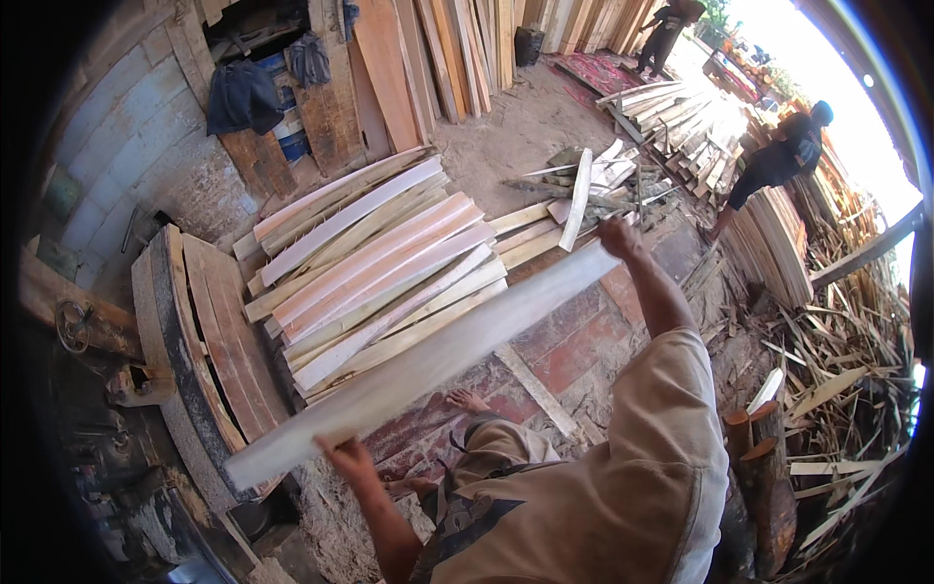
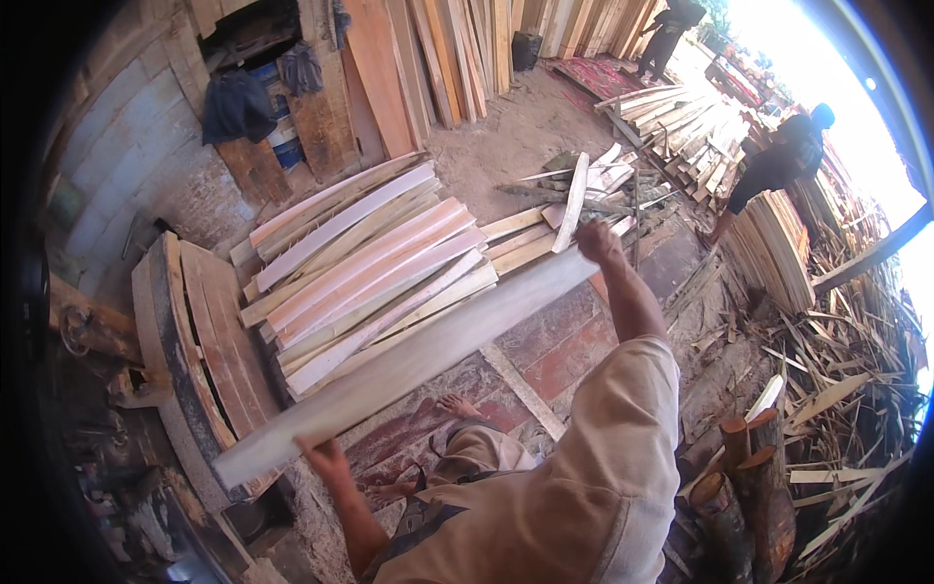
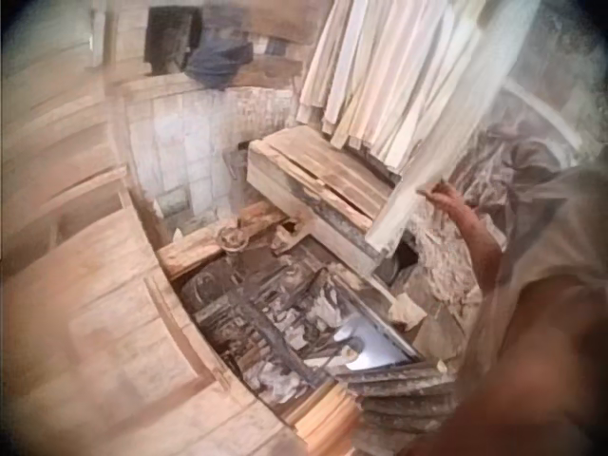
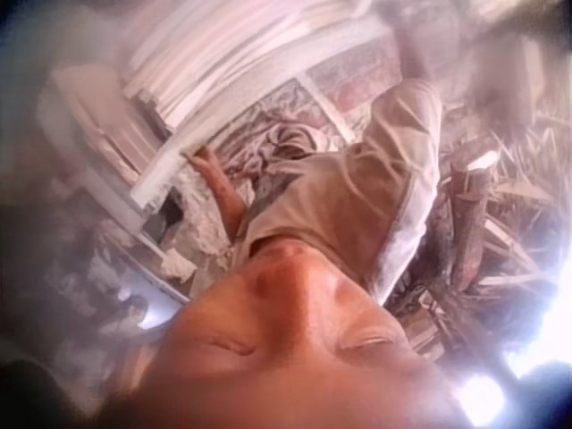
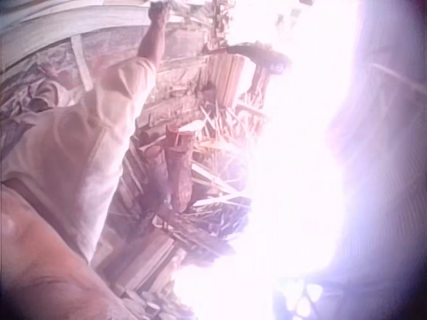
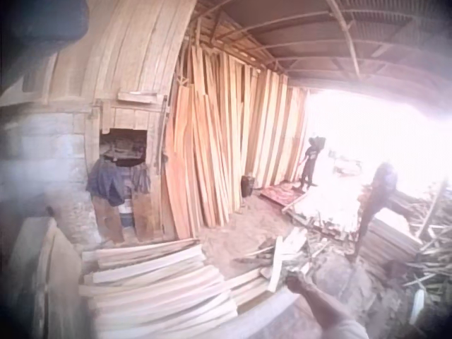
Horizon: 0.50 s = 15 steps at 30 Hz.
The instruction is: The person feeds logs into a bandsaw to cut them into planks, then stacks the finished planks on the floor. The person handles logs and planks by hand, coordinating with a coworker operating the saw.
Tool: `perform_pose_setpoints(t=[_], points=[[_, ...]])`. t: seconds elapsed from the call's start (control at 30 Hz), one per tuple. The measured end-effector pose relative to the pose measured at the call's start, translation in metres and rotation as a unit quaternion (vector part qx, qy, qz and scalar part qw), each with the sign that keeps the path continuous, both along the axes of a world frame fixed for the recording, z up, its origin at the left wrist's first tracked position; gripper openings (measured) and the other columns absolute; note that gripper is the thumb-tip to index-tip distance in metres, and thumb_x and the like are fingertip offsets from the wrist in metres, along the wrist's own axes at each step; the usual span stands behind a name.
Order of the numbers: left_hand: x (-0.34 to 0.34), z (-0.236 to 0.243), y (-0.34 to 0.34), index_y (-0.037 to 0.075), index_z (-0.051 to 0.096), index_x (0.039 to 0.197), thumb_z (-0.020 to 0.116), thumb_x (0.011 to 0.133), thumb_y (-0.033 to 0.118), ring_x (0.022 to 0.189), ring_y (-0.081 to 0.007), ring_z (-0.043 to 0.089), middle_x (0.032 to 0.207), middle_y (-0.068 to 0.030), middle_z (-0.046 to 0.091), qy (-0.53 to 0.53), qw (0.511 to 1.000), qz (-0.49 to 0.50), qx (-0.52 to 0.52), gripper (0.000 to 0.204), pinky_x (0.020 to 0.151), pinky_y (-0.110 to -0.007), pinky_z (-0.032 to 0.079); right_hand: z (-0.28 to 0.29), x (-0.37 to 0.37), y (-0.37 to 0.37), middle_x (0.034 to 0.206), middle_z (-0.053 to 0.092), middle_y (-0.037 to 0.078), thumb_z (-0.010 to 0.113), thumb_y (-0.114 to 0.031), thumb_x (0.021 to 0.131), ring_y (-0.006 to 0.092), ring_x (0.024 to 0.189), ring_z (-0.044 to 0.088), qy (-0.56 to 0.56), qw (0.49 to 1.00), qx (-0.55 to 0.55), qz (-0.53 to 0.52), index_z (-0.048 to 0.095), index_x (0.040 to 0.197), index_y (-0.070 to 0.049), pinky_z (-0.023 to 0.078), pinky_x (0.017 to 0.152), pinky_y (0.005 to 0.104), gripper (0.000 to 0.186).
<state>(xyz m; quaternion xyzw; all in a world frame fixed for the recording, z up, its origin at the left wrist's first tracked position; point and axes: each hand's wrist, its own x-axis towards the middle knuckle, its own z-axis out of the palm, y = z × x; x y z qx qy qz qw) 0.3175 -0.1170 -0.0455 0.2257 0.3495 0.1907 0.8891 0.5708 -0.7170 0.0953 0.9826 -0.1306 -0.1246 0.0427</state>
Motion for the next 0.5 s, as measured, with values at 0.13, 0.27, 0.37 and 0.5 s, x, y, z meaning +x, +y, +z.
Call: perform_pose_setpoints(t=[0.13, 0.27, 0.37, 0.5], points=[[0.101, 0.072, -0.199, 0.013, -0.003, 0.145, 0.062, 0.084, 0.042, 0.125, -0.0401, 0.039, 0.137, -0.0258, 0.037, -0.013, 0.853, -0.520, 0.038, 0.094, 0.100, -0.055, 0.036, -0.001, 0.055, 0.015, 0.127, 0.048, 0.020, 0.048, -0.058, 0.084, 0.0379, 0.110, 0.052, -0.042, 0.995, 0.014, -0.084, 0.045, 0.129, -0.012, 0.043, 0.091, 0.0494, 0.065], [0.095, 0.036, -0.193, 0.009, 0.007, 0.145, 0.061, 0.087, 0.037, 0.116, -0.0267, 0.051, 0.126, -0.0261, 0.050, -0.028, 0.784, -0.570, 0.243, 0.084, 0.092, -0.033, 0.042, -0.144, 0.015, 0.120, 0.111, 0.058, 0.026, 0.049, -0.058, 0.085, 0.0400, 0.102, 0.057, -0.010, 0.974, 0.220, 0.059, 0.048, 0.128, -0.016, 0.046, 0.087, 0.0472, 0.060], [0.016, -0.026, -0.077, 0.006, 0.035, 0.139, 0.060, 0.088, 0.033, 0.105, -0.0224, 0.058, 0.115, -0.0223, 0.059, 0.116, 0.786, -0.463, 0.392, 0.063, 0.085, -0.032, 0.046, -0.271, -0.062, 0.237, 0.112, 0.061, 0.014, 0.049, -0.055, 0.086, 0.0345, 0.103, 0.057, 0.209, 0.909, 0.236, 0.274, 0.059, 0.119, -0.021, 0.045, 0.089, 0.0444, 0.048], [-0.176, -0.016, 0.069, 0.007, 0.042, 0.134, 0.060, 0.087, 0.037, 0.091, -0.0243, 0.064, 0.107, -0.0184, 0.064, 0.431, 0.777, -0.236, 0.394, 0.059, 0.079, -0.033, 0.049, -0.291, -0.192, 0.392, 0.119, 0.059, 0.009, 0.042, -0.049, 0.090, 0.0313, 0.107, 0.056, 0.394, 0.663, 0.286, 0.569, 0.059, 0.119, -0.020, 0.041, 0.094, 0.0424, 0.044]])
